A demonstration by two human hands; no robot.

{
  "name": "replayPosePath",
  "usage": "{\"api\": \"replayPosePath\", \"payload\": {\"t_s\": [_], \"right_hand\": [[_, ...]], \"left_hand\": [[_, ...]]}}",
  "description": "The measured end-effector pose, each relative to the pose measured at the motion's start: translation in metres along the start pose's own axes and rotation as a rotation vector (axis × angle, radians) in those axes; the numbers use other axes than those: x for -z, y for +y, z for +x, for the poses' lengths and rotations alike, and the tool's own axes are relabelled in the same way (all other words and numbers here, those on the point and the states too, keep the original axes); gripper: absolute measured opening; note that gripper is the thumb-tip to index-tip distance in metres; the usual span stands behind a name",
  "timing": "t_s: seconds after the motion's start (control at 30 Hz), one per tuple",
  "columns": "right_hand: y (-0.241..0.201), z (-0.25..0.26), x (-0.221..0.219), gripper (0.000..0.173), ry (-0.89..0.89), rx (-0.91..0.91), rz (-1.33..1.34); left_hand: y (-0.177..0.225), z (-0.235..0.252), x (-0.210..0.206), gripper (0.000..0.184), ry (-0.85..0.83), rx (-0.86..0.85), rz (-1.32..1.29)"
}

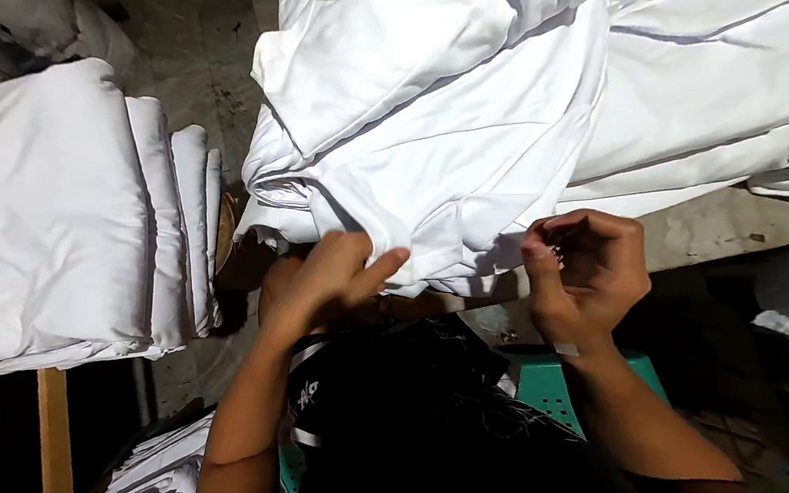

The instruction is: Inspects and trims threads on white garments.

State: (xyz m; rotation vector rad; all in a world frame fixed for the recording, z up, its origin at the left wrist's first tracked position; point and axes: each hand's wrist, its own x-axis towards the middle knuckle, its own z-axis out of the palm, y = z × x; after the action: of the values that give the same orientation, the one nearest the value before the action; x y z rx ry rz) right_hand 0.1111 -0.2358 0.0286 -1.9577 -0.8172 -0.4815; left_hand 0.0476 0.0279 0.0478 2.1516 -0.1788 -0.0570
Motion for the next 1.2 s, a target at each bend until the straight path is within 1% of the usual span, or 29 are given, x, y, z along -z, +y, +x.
{"api": "replayPosePath", "payload": {"t_s": [0.1, 0.13, 0.17, 0.2, 0.27, 0.33, 0.37, 0.4, 0.43, 0.47, 0.5, 0.53, 0.57, 0.6, 0.63, 0.67, 0.7, 0.73, 0.77, 0.83, 0.87, 0.9, 0.97, 1.0, 1.03, 1.07, 1.1, 1.17, 1.2], "right_hand": [[0.003, 0.006, -0.004, 0.02, 0.007, 0.007, 0.025], [0.003, 0.006, -0.005, 0.02, 0.01, 0.004, 0.027], [0.004, 0.006, -0.005, 0.021, 0.01, 0.001, 0.026], [0.004, 0.005, -0.006, 0.023, 0.004, -0.006, 0.025], [0.007, 0.0, -0.006, 0.03, -0.048, -0.036, 0.015], [0.011, -0.002, -0.008, 0.042, -0.134, -0.068, -0.036], [0.012, -0.002, -0.009, 0.046, -0.173, -0.079, -0.087], [0.013, -0.001, -0.01, 0.05, -0.202, -0.09, -0.139], [0.014, 0.0, -0.011, 0.052, -0.223, -0.1, -0.174], [0.016, 0.001, -0.01, 0.054, -0.229, -0.11, -0.19], [0.018, 0.003, -0.008, 0.054, -0.216, -0.121, -0.192], [0.018, 0.006, -0.005, 0.053, -0.196, -0.137, -0.196], [0.019, 0.012, -0.003, 0.052, -0.179, -0.156, -0.213], [0.018, 0.019, -0.003, 0.05, -0.176, -0.168, -0.245], [0.017, 0.028, -0.005, 0.05, -0.202, -0.18, -0.277], [0.015, 0.036, -0.007, 0.05, -0.253, -0.195, -0.304], [0.012, 0.043, -0.011, 0.05, -0.307, -0.208, -0.326], [0.011, 0.047, -0.016, 0.048, -0.341, -0.202, -0.332], [0.009, 0.051, -0.018, 0.04, -0.348, -0.159, -0.321], [0.005, 0.049, -0.017, 0.02, -0.287, 0.011, -0.244], [0.0, 0.046, -0.014, 0.017, -0.244, 0.118, -0.195], [-0.007, 0.043, -0.008, 0.015, -0.212, 0.216, -0.139], [-0.021, 0.038, 0.001, 0.018, -0.18, 0.338, -0.053], [-0.024, 0.039, 0.002, 0.019, -0.163, 0.357, -0.039], [-0.024, 0.042, 0.001, 0.018, -0.148, 0.344, -0.044], [-0.022, 0.047, -0.004, 0.017, -0.133, 0.307, -0.067], [-0.017, 0.055, -0.012, 0.018, -0.109, 0.257, -0.112], [-0.002, 0.07, -0.036, 0.018, -0.106, 0.097, -0.219], [0.004, 0.074, -0.048, 0.019, -0.15, 0.001, -0.25]], "left_hand": [[0.018, 0.024, 0.043, 0.03, 0.023, -0.229, -0.344], [0.019, 0.035, 0.056, 0.033, 0.028, -0.28, -0.42], [0.017, 0.047, 0.066, 0.037, 0.072, -0.305, -0.502], [0.011, 0.059, 0.072, 0.037, 0.153, -0.305, -0.616], [-0.009, 0.09, 0.074, 0.032, 0.352, -0.248, -0.95], [-0.032, 0.116, 0.069, 0.045, 0.58, -0.095, -1.18], [-0.039, 0.122, 0.065, 0.046, 0.686, -0.006, -1.221], [-0.039, 0.121, 0.061, 0.043, 0.755, 0.056, -1.188], [-0.036, 0.114, 0.054, 0.042, 0.785, 0.056, -1.063], [-0.03, 0.104, 0.045, 0.042, 0.788, 0.0, -0.858], [-0.025, 0.091, 0.033, 0.048, 0.776, -0.1, -0.616], [-0.018, 0.076, 0.018, 0.059, 0.734, -0.217, -0.392], [-0.011, 0.06, 0.002, 0.076, 0.642, -0.291, -0.209], [-0.003, 0.047, -0.013, 0.094, 0.509, -0.295, -0.038], [0.0, 0.043, -0.028, 0.103, 0.409, -0.285, 0.127], [-0.002, 0.044, -0.042, 0.101, 0.37, -0.285, 0.31], [-0.007, 0.047, -0.053, 0.091, 0.382, -0.297, 0.444], [-0.01, 0.05, -0.059, 0.078, 0.419, -0.31, 0.509], [-0.01, 0.05, -0.061, 0.063, 0.466, -0.322, 0.526], [-0.006, 0.043, -0.059, 0.031, 0.61, -0.361, 0.496], [-0.007, 0.037, -0.057, 0.02, 0.709, -0.389, 0.467], [-0.011, 0.029, -0.053, 0.015, 0.811, -0.407, 0.443], [-0.023, 0.012, -0.045, 0.014, 0.957, -0.366, 0.427], [-0.026, 0.008, -0.043, 0.013, 0.978, -0.335, 0.379], [-0.026, 0.007, -0.043, 0.012, 0.974, -0.328, 0.268], [-0.02, 0.008, -0.046, 0.012, 0.958, -0.34, 0.069], [-0.011, 0.01, -0.049, 0.014, 0.906, -0.334, -0.238], [0.002, 0.012, -0.051, 0.022, 0.746, -0.223, -0.897], [0.003, 0.012, -0.051, 0.026, 0.68, -0.177, -1.108]]}}
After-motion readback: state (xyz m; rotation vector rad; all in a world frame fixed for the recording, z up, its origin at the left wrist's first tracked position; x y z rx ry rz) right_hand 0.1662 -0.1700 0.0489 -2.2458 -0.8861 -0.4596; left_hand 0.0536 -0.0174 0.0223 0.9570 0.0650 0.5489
